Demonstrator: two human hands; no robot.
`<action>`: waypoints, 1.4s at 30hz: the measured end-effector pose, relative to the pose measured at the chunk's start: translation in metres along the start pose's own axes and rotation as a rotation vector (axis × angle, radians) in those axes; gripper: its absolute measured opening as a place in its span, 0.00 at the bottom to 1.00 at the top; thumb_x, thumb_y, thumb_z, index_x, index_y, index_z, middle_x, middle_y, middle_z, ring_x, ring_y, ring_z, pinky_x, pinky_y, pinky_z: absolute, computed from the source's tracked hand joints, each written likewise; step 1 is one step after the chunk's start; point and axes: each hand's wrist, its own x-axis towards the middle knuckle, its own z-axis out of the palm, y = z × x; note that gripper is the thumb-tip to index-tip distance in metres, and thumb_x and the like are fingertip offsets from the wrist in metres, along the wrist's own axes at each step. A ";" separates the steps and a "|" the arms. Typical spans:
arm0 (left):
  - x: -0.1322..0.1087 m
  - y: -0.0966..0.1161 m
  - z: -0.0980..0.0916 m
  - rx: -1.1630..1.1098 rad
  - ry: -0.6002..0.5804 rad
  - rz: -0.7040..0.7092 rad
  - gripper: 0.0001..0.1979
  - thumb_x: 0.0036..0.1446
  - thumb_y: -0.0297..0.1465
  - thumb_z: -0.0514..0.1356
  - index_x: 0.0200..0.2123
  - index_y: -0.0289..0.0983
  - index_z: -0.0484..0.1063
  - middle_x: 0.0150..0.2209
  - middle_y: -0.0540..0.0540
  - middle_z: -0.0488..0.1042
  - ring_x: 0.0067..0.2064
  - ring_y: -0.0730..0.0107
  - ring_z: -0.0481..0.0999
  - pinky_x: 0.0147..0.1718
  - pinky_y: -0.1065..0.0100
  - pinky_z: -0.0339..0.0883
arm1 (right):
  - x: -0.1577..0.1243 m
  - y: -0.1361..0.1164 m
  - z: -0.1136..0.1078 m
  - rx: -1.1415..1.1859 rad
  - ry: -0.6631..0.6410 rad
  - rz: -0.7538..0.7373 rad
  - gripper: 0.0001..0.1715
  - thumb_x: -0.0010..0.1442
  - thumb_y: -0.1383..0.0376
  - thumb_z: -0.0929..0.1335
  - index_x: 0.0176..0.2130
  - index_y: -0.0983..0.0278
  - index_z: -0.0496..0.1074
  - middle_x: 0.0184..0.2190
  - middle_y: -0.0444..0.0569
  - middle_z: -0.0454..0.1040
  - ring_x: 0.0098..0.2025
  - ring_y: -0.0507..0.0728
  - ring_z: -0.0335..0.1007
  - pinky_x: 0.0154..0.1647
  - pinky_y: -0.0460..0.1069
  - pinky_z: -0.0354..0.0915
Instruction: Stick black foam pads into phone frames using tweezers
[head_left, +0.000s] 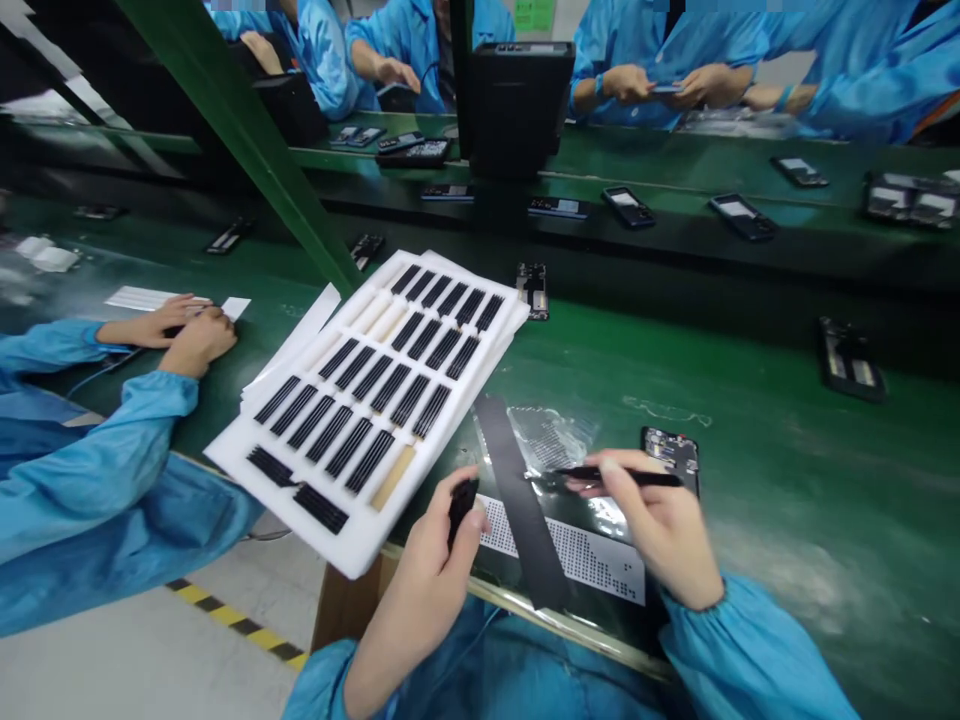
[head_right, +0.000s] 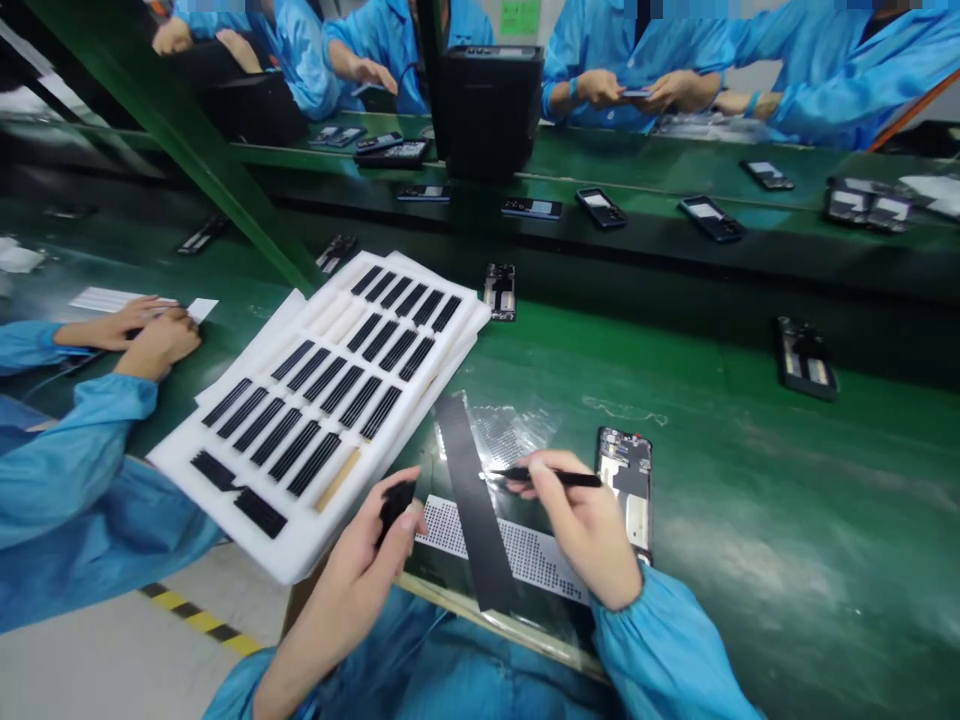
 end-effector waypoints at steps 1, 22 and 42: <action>-0.008 -0.011 -0.003 0.193 0.048 0.049 0.21 0.70 0.34 0.50 0.63 0.39 0.64 0.40 0.43 0.76 0.37 0.64 0.75 0.36 0.66 0.71 | -0.003 0.010 0.008 0.015 -0.090 0.007 0.17 0.69 0.54 0.66 0.39 0.63 0.78 0.35 0.51 0.82 0.33 0.58 0.82 0.35 0.50 0.80; -0.019 -0.076 0.014 1.471 0.076 0.454 0.36 0.49 0.15 0.56 0.64 0.33 0.67 0.67 0.42 0.65 0.38 0.60 0.70 0.29 0.62 0.74 | -0.037 0.070 0.072 -0.113 -0.216 -0.145 0.09 0.70 0.67 0.64 0.45 0.63 0.75 0.36 0.49 0.81 0.32 0.53 0.80 0.37 0.45 0.76; -0.010 -0.069 0.003 1.392 -0.186 0.339 0.41 0.47 0.13 0.50 0.66 0.33 0.63 0.68 0.40 0.63 0.42 0.58 0.78 0.30 0.62 0.78 | 0.028 0.046 0.067 -0.062 -0.656 -0.005 0.19 0.72 0.57 0.63 0.51 0.65 0.76 0.38 0.53 0.83 0.34 0.56 0.82 0.38 0.49 0.76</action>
